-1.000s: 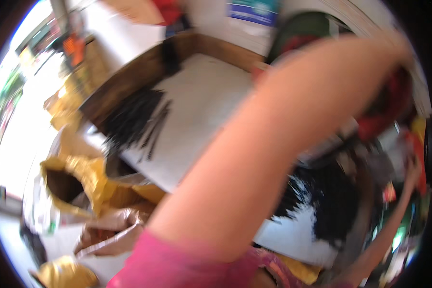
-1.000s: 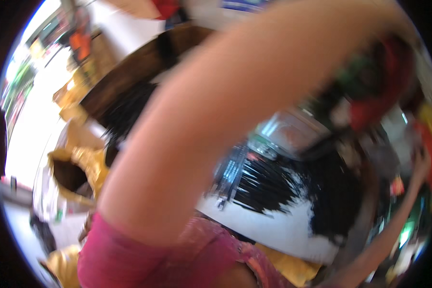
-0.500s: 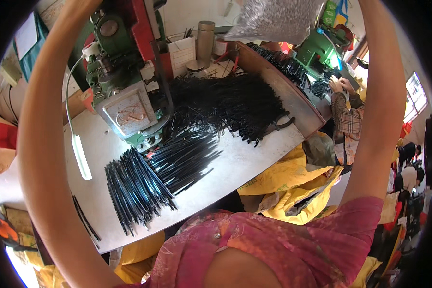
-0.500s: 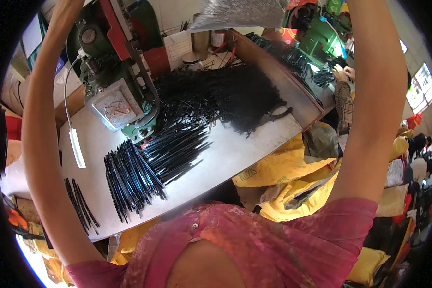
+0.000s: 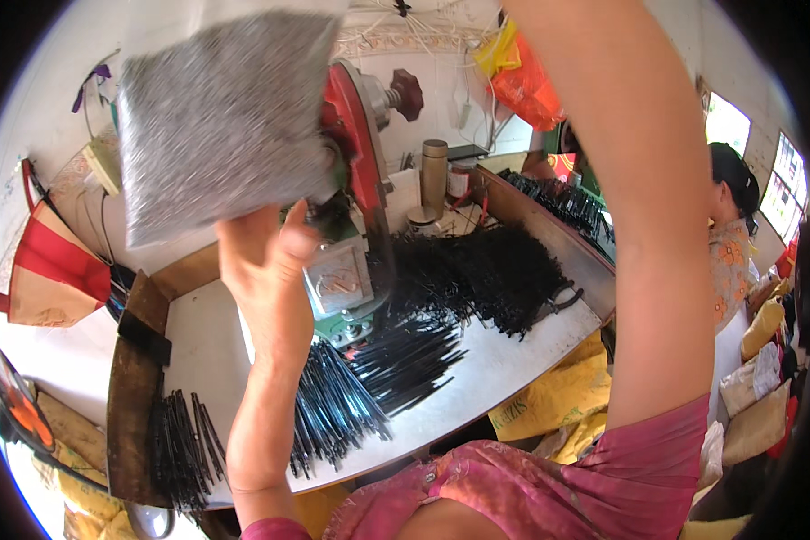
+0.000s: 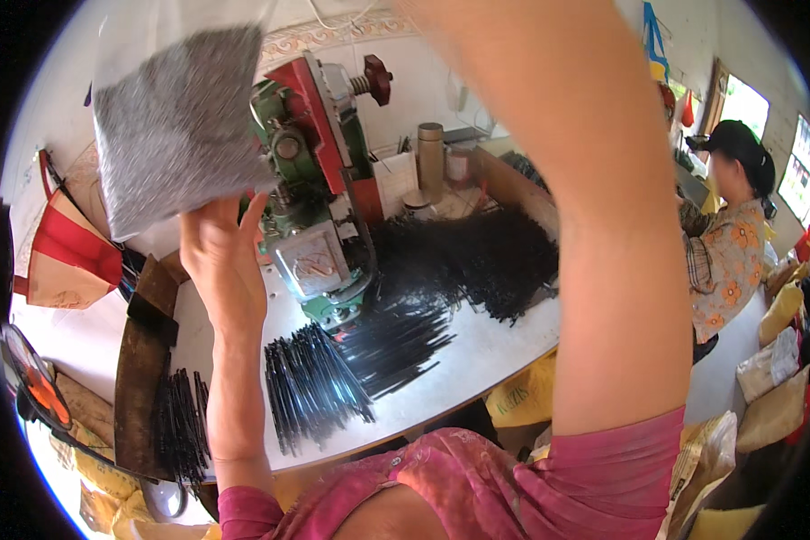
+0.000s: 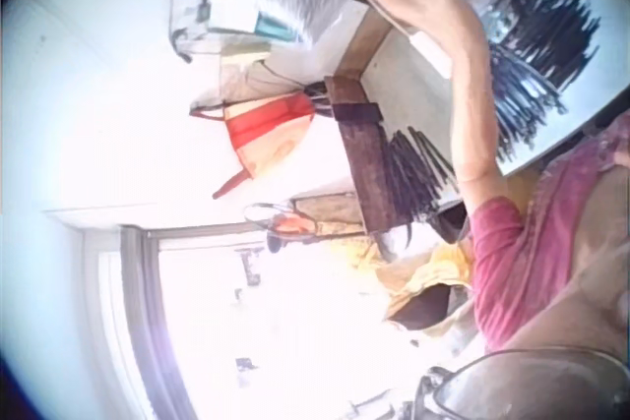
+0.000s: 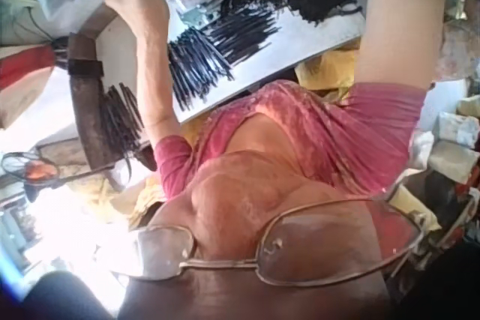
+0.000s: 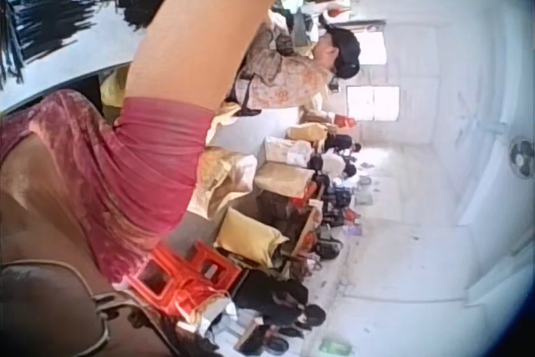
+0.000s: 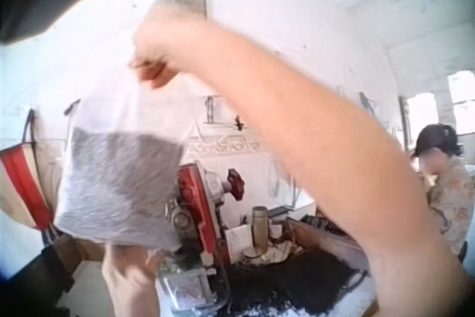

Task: The person assembles small black plastic components by adding metal clips to them using a press machine.

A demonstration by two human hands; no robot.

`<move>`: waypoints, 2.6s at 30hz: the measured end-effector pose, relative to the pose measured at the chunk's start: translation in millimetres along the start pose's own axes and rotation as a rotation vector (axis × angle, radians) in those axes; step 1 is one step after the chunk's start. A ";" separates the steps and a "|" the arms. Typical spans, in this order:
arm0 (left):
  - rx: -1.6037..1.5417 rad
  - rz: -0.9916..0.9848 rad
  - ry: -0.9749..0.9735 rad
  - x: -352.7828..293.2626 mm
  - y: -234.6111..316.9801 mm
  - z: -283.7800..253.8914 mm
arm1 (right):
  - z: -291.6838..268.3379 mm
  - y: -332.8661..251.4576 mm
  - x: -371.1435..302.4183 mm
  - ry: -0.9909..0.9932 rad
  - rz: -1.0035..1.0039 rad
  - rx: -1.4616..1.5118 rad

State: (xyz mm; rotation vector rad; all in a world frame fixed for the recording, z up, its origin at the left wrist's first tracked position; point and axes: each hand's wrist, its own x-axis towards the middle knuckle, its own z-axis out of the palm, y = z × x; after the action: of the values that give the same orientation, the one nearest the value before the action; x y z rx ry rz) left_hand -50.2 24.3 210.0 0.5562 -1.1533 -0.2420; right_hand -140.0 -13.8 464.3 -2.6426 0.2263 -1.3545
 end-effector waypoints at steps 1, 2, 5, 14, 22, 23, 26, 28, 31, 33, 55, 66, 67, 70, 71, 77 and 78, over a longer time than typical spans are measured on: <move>-0.023 0.049 0.094 9.4 -0.5 -4.4 | 15.8 -8.5 3.0 0.061 0.097 0.000; -0.023 0.060 0.093 19.1 -0.5 -7.0 | 23.4 -1.3 11.5 0.032 0.052 0.144; -0.244 0.194 0.281 52.0 -2.0 -20.5 | 45.5 24.6 44.7 -0.017 0.054 0.280; -0.216 0.223 0.340 115.7 -7.0 -54.5 | 56.4 111.1 56.7 0.033 0.184 0.348; -0.007 0.176 0.247 147.0 -13.7 -55.5 | 52.5 158.8 49.4 0.120 0.285 0.399; -0.006 0.175 0.246 150.5 -12.1 -54.9 | 52.0 166.0 50.0 0.117 0.296 0.481; 0.092 0.172 0.243 161.6 -4.8 -53.6 | 51.2 184.0 51.8 0.105 0.327 0.598; 0.101 0.145 0.185 169.8 -0.3 -54.0 | 51.0 194.6 52.7 0.096 0.346 0.633; 0.151 0.118 0.171 181.0 8.6 -55.8 | 49.4 203.1 51.1 0.069 0.340 0.683; 0.201 0.108 0.156 184.7 13.7 -57.3 | 49.9 200.0 46.1 0.092 0.365 0.672; 0.348 0.108 0.176 188.2 25.0 -58.6 | 48.6 182.3 18.2 0.133 0.357 0.578; 0.309 0.100 0.196 180.9 22.2 -59.7 | 49.8 177.9 18.9 0.134 0.316 0.546; 0.311 0.101 0.197 180.9 21.5 -60.5 | 50.0 177.6 19.2 0.133 0.315 0.547; 0.266 0.095 0.187 180.5 20.6 -62.4 | 50.8 177.5 20.6 0.119 0.324 0.550; 0.265 0.097 0.203 179.8 20.7 -62.9 | 52.2 177.7 22.4 0.124 0.344 0.561; 0.258 0.104 0.255 169.1 13.4 -63.8 | 59.6 183.7 43.2 0.123 0.398 0.639; 0.235 0.110 0.266 166.1 12.1 -64.7 | 61.1 182.2 45.5 0.126 0.403 0.618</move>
State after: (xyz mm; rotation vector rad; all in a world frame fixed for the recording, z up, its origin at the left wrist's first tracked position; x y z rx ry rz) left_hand 73.8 -22.6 329.8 0.7063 -0.9547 0.0631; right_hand -74.8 -196.3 426.2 -1.8883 0.2818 -1.2066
